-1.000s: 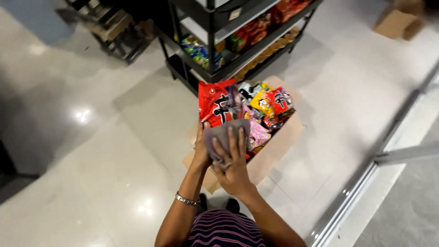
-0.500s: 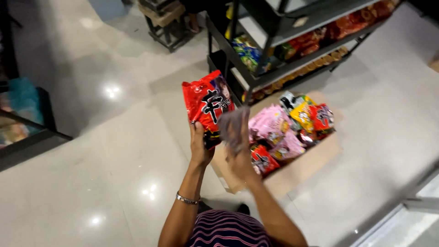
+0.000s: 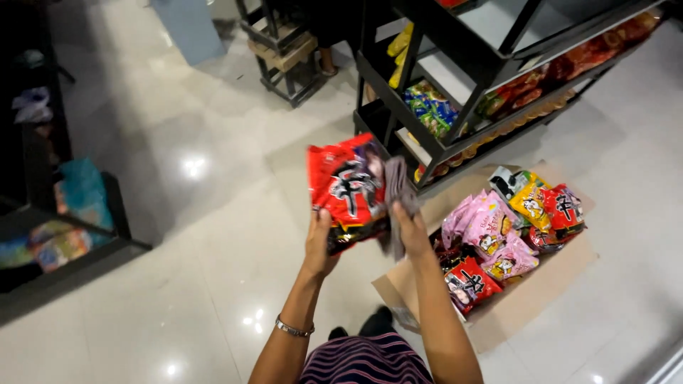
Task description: The recorder is wiping down grocery shelves and stocking them with instant noodle packets and cups from a cardboard box.
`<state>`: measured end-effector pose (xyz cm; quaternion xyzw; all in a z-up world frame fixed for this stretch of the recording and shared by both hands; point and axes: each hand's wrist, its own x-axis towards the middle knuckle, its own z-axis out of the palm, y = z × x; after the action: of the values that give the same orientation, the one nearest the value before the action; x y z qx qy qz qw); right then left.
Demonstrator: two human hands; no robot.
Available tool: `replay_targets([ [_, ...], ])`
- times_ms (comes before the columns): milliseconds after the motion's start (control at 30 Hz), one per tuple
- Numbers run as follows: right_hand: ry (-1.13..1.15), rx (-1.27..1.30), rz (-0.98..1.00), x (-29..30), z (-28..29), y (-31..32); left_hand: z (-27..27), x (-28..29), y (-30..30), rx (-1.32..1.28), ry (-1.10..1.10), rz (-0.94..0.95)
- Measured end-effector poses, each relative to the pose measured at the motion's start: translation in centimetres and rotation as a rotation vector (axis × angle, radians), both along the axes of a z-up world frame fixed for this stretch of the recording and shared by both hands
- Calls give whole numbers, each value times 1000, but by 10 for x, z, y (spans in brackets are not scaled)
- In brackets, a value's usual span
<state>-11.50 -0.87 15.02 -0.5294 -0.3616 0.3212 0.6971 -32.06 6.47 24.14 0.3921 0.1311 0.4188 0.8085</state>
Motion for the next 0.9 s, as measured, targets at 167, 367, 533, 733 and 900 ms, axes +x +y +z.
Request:
replay_targets([
  [167,268,130,-86,40,-117,21,-7,32,64,97,54,-12],
  [367,214,3,-304,94,-66,67,30,85,144,521,305,-189],
  [533,11,26,-417,135,-4,107,61,145,199,648,671,-168],
  [733,-179,-227,-516,166,39,158,60,199,282,711,570,-337],
  [900,-108,-152,-513,202,54,206,74,253,354,749,524,-528],
])
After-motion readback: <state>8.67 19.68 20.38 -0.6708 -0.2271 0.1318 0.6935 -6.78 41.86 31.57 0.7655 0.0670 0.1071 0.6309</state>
